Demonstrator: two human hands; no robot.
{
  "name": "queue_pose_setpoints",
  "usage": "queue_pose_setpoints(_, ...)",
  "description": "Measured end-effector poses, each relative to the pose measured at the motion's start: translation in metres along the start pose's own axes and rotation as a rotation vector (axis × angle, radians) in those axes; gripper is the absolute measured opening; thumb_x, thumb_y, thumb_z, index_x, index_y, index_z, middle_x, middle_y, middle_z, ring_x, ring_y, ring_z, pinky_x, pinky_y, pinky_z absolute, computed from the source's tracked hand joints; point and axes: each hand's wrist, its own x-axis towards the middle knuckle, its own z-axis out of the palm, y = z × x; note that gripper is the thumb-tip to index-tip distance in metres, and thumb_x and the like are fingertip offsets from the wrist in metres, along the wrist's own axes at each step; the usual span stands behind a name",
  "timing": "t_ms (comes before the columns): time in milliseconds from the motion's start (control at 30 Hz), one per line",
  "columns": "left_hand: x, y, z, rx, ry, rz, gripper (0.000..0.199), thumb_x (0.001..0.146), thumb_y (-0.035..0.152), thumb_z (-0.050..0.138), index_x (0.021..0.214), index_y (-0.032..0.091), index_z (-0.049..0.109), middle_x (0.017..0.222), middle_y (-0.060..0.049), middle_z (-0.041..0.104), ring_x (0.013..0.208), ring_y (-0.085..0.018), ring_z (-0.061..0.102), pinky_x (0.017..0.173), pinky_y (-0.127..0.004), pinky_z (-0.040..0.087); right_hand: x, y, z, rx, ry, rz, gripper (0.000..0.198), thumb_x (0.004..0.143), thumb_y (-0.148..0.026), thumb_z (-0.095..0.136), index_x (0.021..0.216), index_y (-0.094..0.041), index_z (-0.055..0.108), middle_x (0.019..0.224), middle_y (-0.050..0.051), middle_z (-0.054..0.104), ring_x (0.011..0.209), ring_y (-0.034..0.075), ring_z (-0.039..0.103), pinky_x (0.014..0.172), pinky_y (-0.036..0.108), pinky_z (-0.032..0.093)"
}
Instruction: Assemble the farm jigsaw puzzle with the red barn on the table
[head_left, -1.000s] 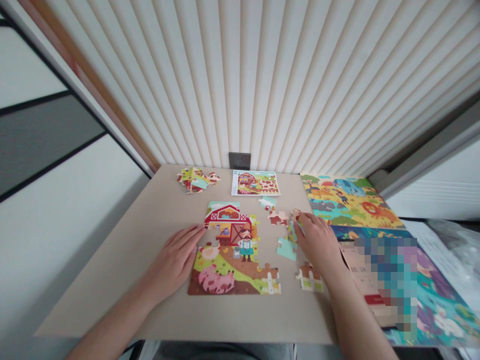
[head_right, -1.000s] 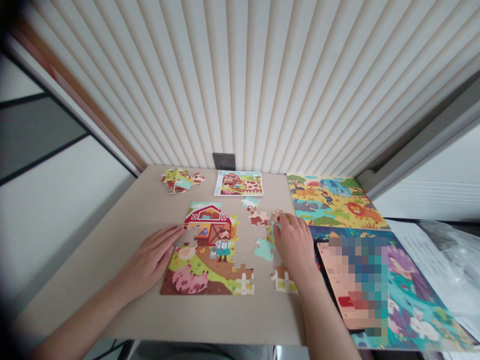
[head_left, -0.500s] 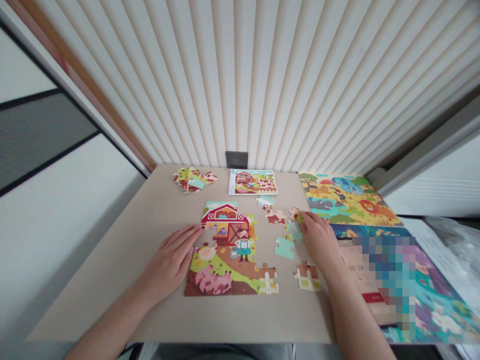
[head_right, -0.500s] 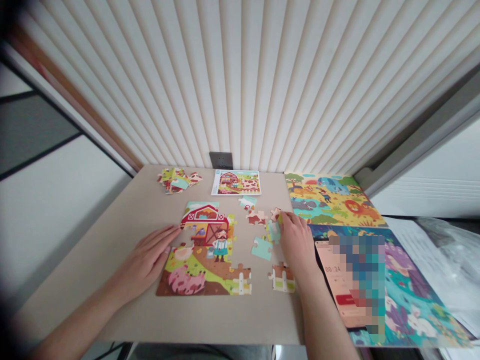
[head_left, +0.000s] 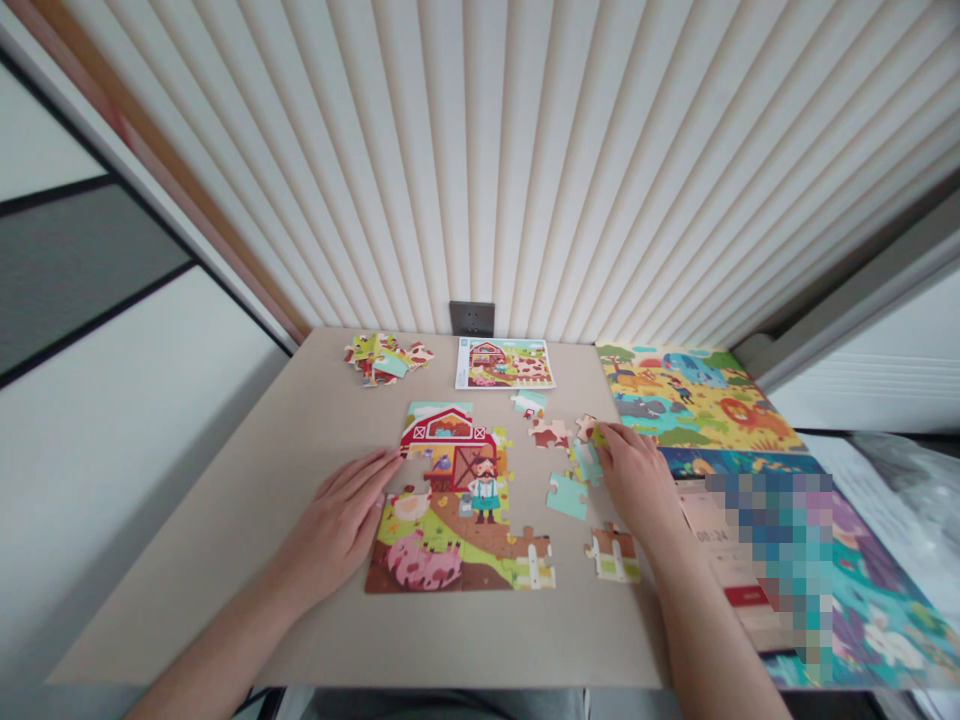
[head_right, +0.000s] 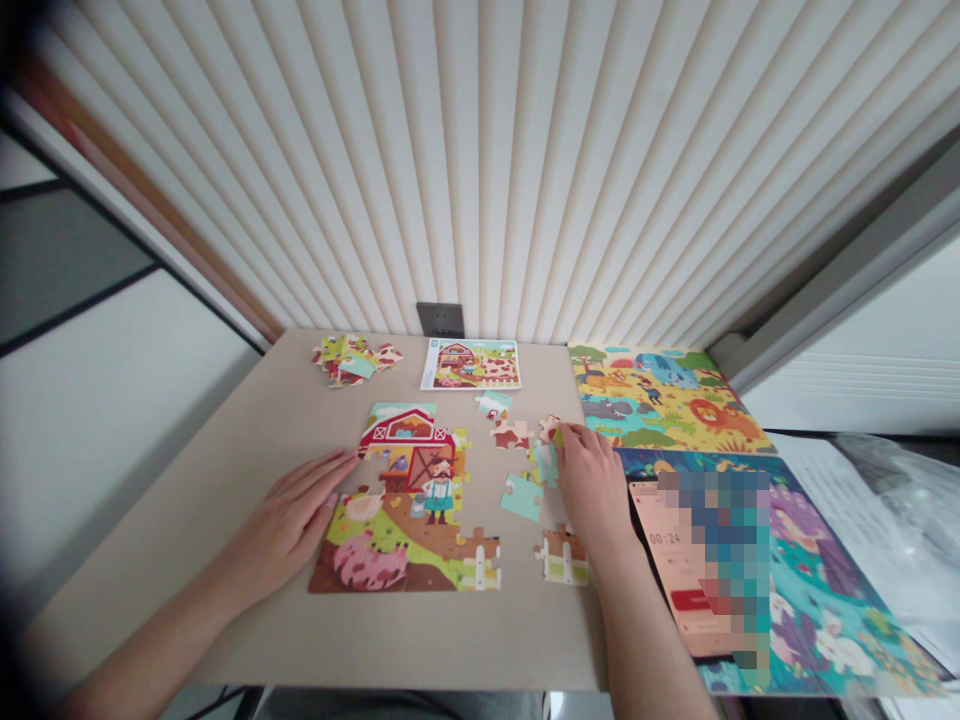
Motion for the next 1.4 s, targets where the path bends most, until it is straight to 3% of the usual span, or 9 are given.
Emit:
queue_pose_setpoints(200, 0.0, 0.0, 0.0, 0.001, -0.007, -0.004, 0.056, 0.107, 0.025, 0.041, 0.162, 0.024, 0.04, 0.162, -0.008, 0.05, 0.151, -0.027, 0.045, 0.125, -0.049, 0.041, 0.001, -0.001, -0.002, 0.019, -0.001, 0.022, 0.038, 0.106, -0.026, 0.049, 0.14, -0.02, 0.064, 0.137, 0.013, 0.069, 0.116, 0.029, 0.064, 0.098, 0.041, 0.048)
queue_pose_setpoints(400, -0.001, -0.002, 0.002, -0.004, 0.014, 0.013, 0.056, 0.106, 0.025, 0.042, 0.163, 0.024, 0.041, 0.16, -0.008, 0.052, 0.149, -0.027, 0.047, 0.124, -0.049, 0.042, -0.027, 0.026, -0.034, -0.045, 0.101, 0.176, 0.054, 0.102, -0.04, 0.053, 0.151, -0.019, 0.056, 0.14, 0.018, 0.066, 0.127, 0.038, 0.06, 0.105, 0.053, 0.047)
queue_pose_setpoints(567, -0.001, -0.006, 0.005, -0.016, 0.032, 0.033, 0.06, 0.106, 0.025, 0.043, 0.165, 0.026, 0.036, 0.16, -0.007, 0.052, 0.147, -0.027, 0.049, 0.123, -0.049, 0.042, -0.071, 0.066, -0.042, -0.069, -0.073, 0.315, 0.086, 0.097, -0.057, 0.053, 0.167, -0.014, 0.027, 0.149, 0.023, 0.06, 0.132, 0.043, 0.06, 0.103, 0.055, 0.05)
queue_pose_setpoints(667, -0.002, -0.007, 0.007, -0.022, 0.032, 0.026, 0.06, 0.106, 0.026, 0.043, 0.165, 0.027, 0.035, 0.161, -0.006, 0.052, 0.148, -0.027, 0.048, 0.123, -0.049, 0.042, -0.085, 0.078, -0.036, -0.022, -0.142, 0.305, 0.087, 0.099, -0.053, 0.051, 0.169, -0.012, 0.02, 0.155, 0.023, 0.054, 0.135, 0.041, 0.06, 0.103, 0.051, 0.051)
queue_pose_setpoints(1133, -0.002, -0.009, 0.009, -0.001, 0.035, 0.039, 0.059, 0.105, 0.026, 0.043, 0.164, 0.024, 0.038, 0.161, -0.007, 0.052, 0.148, -0.027, 0.048, 0.124, -0.048, 0.041, -0.081, 0.075, -0.037, -0.061, -0.182, 0.32, 0.082, 0.095, -0.042, 0.054, 0.165, -0.008, 0.028, 0.149, 0.025, 0.06, 0.13, 0.04, 0.064, 0.099, 0.047, 0.052)
queue_pose_setpoints(1400, 0.0, -0.006, 0.008, 0.022, 0.025, 0.044, 0.056, 0.106, 0.024, 0.041, 0.162, 0.022, 0.04, 0.161, -0.009, 0.051, 0.149, -0.027, 0.046, 0.124, -0.049, 0.041, -0.083, 0.077, -0.037, -0.069, -0.172, 0.329, 0.082, 0.096, -0.046, 0.051, 0.163, -0.003, 0.031, 0.146, 0.028, 0.06, 0.124, 0.04, 0.067, 0.097, 0.046, 0.053)
